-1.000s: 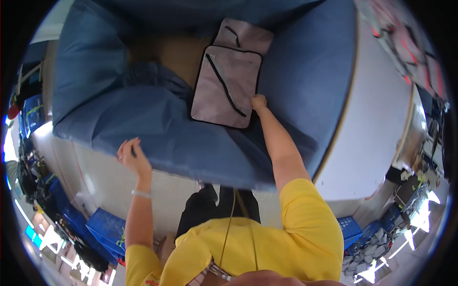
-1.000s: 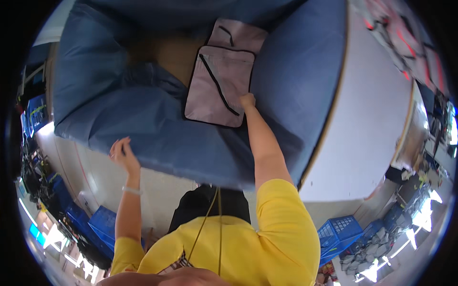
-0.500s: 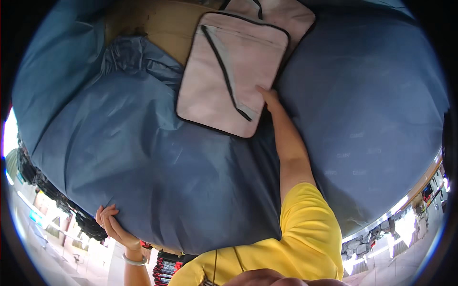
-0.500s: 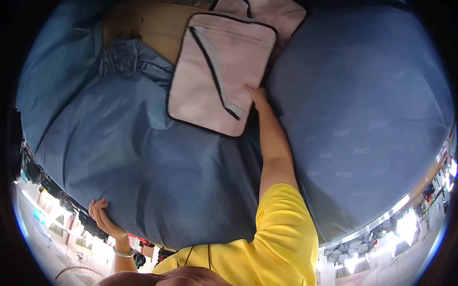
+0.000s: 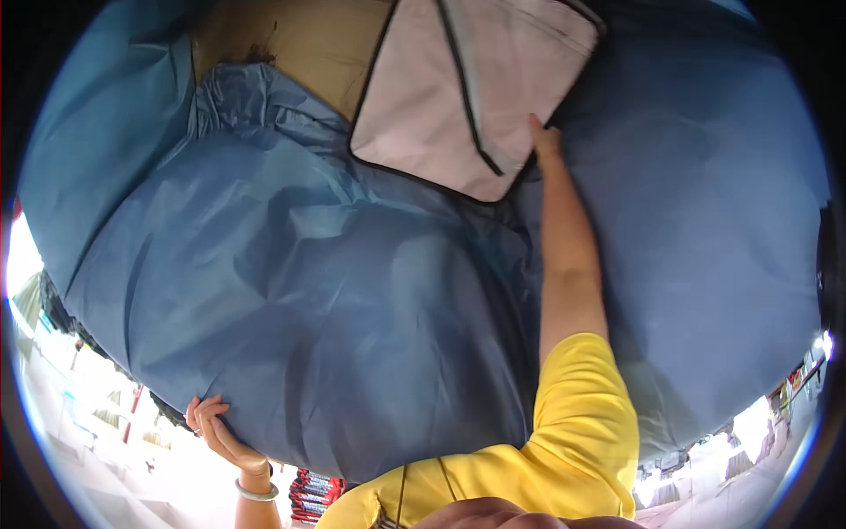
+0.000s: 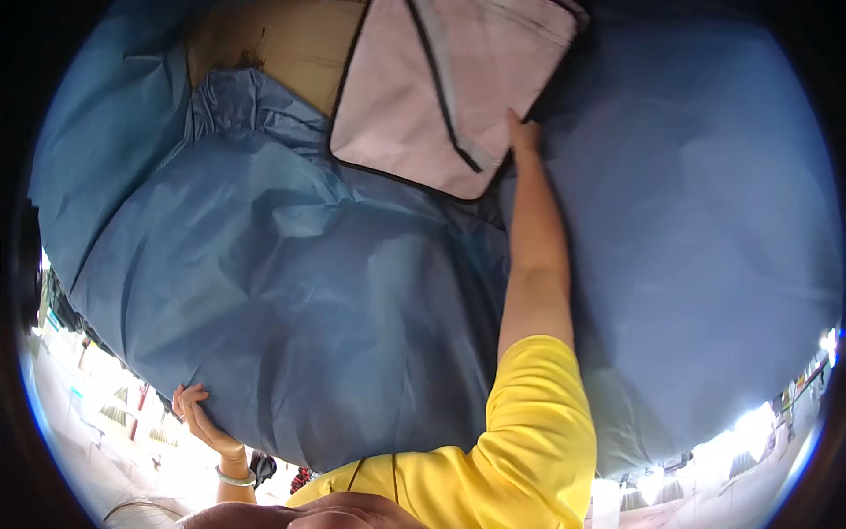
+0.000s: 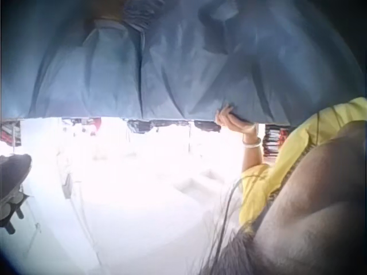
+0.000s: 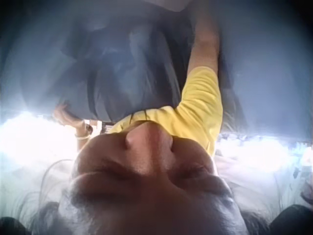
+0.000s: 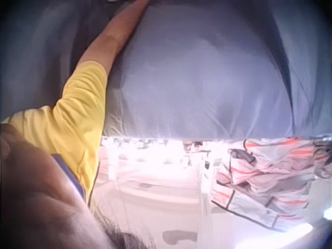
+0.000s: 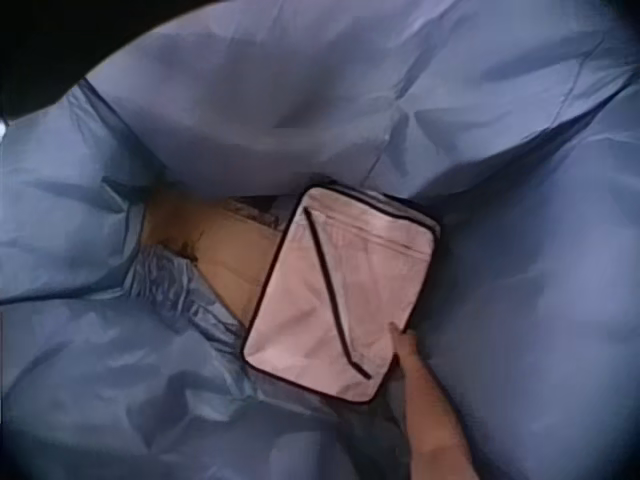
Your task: Trimming loose threads and excess material from manufactured bags or cases using snips.
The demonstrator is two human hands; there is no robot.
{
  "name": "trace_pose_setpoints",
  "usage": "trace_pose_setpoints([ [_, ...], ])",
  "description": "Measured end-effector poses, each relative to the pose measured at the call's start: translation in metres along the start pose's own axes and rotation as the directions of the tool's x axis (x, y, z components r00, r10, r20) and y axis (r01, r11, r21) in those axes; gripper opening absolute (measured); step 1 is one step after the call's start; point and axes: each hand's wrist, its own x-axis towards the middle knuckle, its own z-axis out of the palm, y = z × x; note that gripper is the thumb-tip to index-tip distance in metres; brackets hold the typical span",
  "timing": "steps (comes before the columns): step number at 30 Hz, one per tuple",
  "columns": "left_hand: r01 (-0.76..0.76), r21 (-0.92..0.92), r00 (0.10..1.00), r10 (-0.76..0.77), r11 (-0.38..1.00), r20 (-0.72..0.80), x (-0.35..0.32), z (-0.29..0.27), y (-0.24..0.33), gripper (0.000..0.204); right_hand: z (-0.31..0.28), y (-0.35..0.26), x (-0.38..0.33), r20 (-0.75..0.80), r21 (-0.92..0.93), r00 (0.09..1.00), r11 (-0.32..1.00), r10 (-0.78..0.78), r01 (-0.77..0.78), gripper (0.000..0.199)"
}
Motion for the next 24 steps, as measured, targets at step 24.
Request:
trace_pose_setpoints([
  [24, 0.5, -0.202, 0.831, -0.532, 0.842, -0.161, -0.118, -0.139, -0.06, 0.012, -0.121, -0.357, -0.401, 0.301, 0.6, 0.884, 0.792, -0.358, 0.116, 0.04],
])
